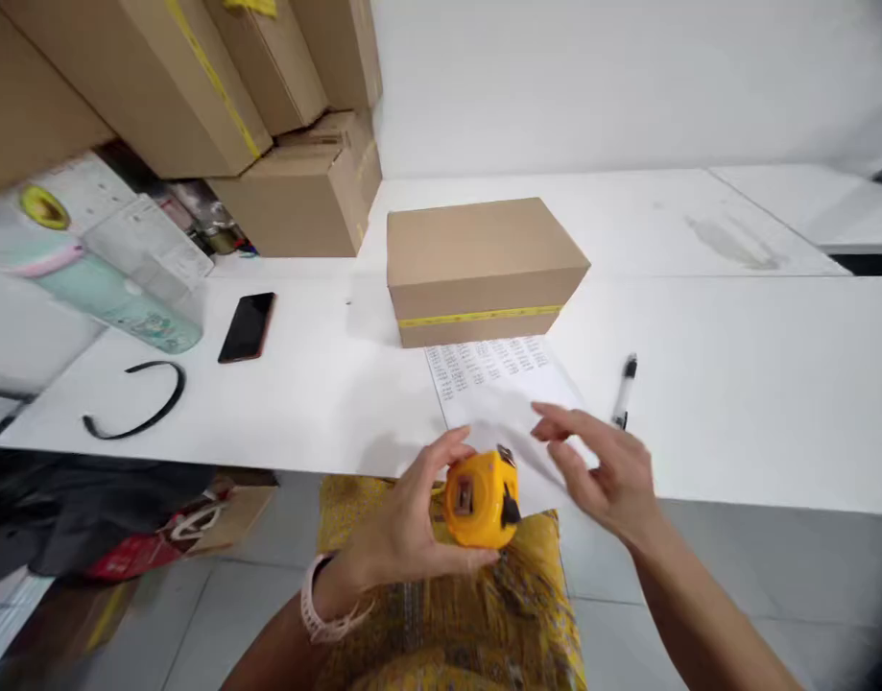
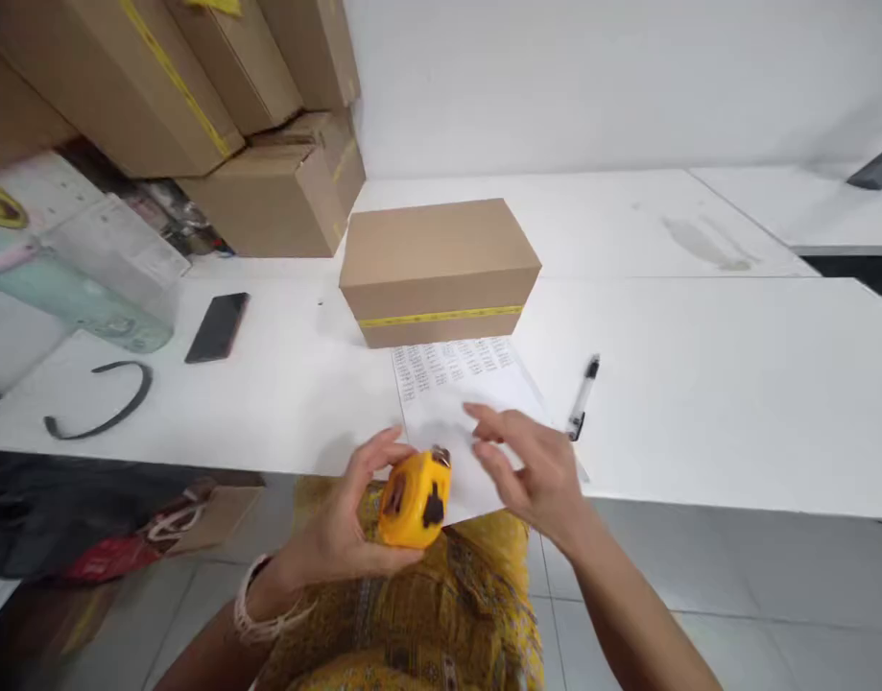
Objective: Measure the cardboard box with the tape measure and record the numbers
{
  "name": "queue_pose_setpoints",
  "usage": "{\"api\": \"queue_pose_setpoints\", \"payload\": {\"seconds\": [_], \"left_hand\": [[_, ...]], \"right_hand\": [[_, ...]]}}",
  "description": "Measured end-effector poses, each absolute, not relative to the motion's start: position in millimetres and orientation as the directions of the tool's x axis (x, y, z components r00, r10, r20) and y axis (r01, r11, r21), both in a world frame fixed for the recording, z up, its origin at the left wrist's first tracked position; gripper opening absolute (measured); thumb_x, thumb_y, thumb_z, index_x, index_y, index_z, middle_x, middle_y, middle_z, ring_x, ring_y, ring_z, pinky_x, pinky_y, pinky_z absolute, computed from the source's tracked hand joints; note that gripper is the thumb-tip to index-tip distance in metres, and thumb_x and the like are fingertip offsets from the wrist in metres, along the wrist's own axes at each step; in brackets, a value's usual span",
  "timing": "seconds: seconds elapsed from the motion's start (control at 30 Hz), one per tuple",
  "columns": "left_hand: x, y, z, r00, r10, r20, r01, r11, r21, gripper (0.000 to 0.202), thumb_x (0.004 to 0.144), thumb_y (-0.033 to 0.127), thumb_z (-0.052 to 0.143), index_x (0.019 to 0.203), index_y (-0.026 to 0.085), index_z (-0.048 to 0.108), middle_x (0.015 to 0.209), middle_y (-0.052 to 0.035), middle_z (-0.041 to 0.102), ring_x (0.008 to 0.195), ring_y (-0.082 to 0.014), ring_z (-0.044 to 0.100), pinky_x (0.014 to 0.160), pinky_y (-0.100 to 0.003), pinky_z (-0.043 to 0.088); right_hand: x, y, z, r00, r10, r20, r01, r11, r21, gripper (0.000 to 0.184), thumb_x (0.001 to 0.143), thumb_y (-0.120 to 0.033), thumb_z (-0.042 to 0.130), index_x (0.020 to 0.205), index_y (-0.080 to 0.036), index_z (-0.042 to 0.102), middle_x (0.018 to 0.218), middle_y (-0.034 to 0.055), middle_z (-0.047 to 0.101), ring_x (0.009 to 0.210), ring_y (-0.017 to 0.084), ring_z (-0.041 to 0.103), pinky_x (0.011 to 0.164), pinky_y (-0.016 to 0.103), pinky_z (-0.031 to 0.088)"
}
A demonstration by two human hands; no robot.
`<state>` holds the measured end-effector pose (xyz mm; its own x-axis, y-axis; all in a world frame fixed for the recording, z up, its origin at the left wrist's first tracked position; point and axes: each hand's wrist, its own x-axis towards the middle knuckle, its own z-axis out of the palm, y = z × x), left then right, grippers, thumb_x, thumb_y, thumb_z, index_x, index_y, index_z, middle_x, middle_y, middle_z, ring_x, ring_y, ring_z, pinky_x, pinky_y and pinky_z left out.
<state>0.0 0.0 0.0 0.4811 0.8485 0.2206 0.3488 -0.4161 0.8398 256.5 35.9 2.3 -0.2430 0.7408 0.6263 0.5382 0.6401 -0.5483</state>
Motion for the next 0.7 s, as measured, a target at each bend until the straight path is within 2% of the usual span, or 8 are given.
{"api": "queue_pose_setpoints", "payload": {"seconds": [0.07, 0.13, 0.2, 0.27, 0.37, 0.53, 0.63, 0.7], "left_hand": [[-9, 17, 9, 0.397, 0.838, 0.374, 0.401, -0.524, 0.751, 0.096, 0.077, 0.048, 0.085, 0.155, 0.029, 0.031, 0.142, -0.015, 0.057, 0.128, -0.0321, 0.062, 0.104, -0.048, 0.056], [-16, 41, 24, 0.335, 0.787, 0.517, 0.464, -0.616, 0.636, 0.087, 0.078, 0.044, 0.084, 0.15, 0.028, 0.038, 0.145, -0.0149, 0.055, 0.13, -0.032, 0.059, 0.107, -0.048, 0.054], [-21, 74, 45, 0.299, 0.678, 0.671, 0.533, -0.702, 0.472, 0.084, 0.079, 0.041, 0.084, 0.149, 0.028, 0.039, 0.144, -0.0135, 0.055, 0.132, -0.0307, 0.058, 0.109, -0.047, 0.052], [-22, 115, 69, 0.307, 0.603, 0.736, 0.584, -0.73, 0.355, 0.078, 0.079, 0.04, 0.083, 0.144, 0.026, 0.043, 0.14, -0.0118, 0.059, 0.127, -0.0291, 0.061, 0.108, -0.046, 0.051], [-18, 179, 96, 0.33, 0.663, 0.671, 0.664, -0.669, 0.335, 0.066, 0.08, 0.036, 0.079, 0.138, 0.026, 0.048, 0.138, -0.0098, 0.061, 0.123, -0.0288, 0.062, 0.107, -0.047, 0.049], [-6, 245, 100, 0.375, 0.781, 0.499, 0.725, -0.582, 0.367, 0.051, 0.08, 0.031, 0.074, 0.128, 0.024, 0.057, 0.13, -0.0096, 0.066, 0.119, -0.0311, 0.062, 0.107, -0.052, 0.046], [-5, 234, 88, 0.314, 0.765, 0.562, 0.713, -0.581, 0.393, 0.046, 0.081, 0.029, 0.073, 0.125, 0.028, 0.061, 0.134, -0.0095, 0.064, 0.128, -0.0317, 0.056, 0.116, -0.054, 0.037], [-5, 204, 72, 0.17, 0.722, 0.671, 0.694, -0.571, 0.439, 0.048, 0.082, 0.028, 0.074, 0.128, 0.027, 0.059, 0.141, -0.0096, 0.059, 0.138, -0.0314, 0.049, 0.122, -0.054, 0.031]], "right_hand": [[282, 54, -6, 0.132, 0.818, 0.56, 0.745, 0.291, -0.6, 0.02, 0.098, -0.033, 0.054, 0.104, -0.022, 0.069, 0.079, 0.0025, 0.072, 0.064, 0.016, 0.066, 0.057, 0.028, 0.047], [308, 70, -14, 0.398, 0.796, 0.455, 0.796, -0.054, -0.602, 0.025, 0.097, -0.042, 0.053, 0.097, -0.021, 0.067, 0.079, 0.0051, 0.071, 0.065, 0.02, 0.065, 0.062, 0.032, 0.047], [330, 84, -23, 0.542, 0.776, 0.322, 0.785, -0.331, -0.525, 0.034, 0.095, -0.05, 0.052, 0.106, -0.02, 0.064, 0.083, 0.0084, 0.071, 0.076, 0.026, 0.066, 0.071, 0.04, 0.047], [344, 93, -30, 0.576, 0.803, 0.151, 0.768, -0.469, -0.435, 0.048, 0.093, -0.059, 0.052, 0.119, -0.019, 0.06, 0.09, 0.0124, 0.072, 0.087, 0.034, 0.066, 0.077, 0.047, 0.046], [350, 98, -38, 0.535, 0.845, 0.0, 0.791, -0.501, -0.352, 0.06, 0.089, -0.063, 0.055, 0.13, -0.019, 0.055, 0.098, 0.0142, 0.073, 0.095, 0.039, 0.066, 0.08, 0.05, 0.045], [350, 100, -47, 0.404, 0.914, 0.046, 0.874, -0.37, -0.315, 0.044, 0.097, -0.04, 0.044, 0.134, -0.021, 0.058, 0.1, 0.0145, 0.074, 0.091, 0.033, 0.068, 0.075, 0.042, 0.046], [356, 99, -51, 0.36, 0.926, 0.117, 0.89, -0.303, -0.342, 0.04, 0.096, -0.029, 0.04, 0.124, -0.019, 0.066, 0.11, 0.0164, 0.073, 0.089, 0.029, 0.067, 0.077, 0.04, 0.047], [359, 94, -52, 0.367, 0.92, 0.136, 0.841, -0.266, -0.47, 0.037, 0.096, -0.029, 0.041, 0.117, -0.019, 0.07, 0.1, 0.0139, 0.073, 0.082, 0.027, 0.067, 0.076, 0.04, 0.048]]}}
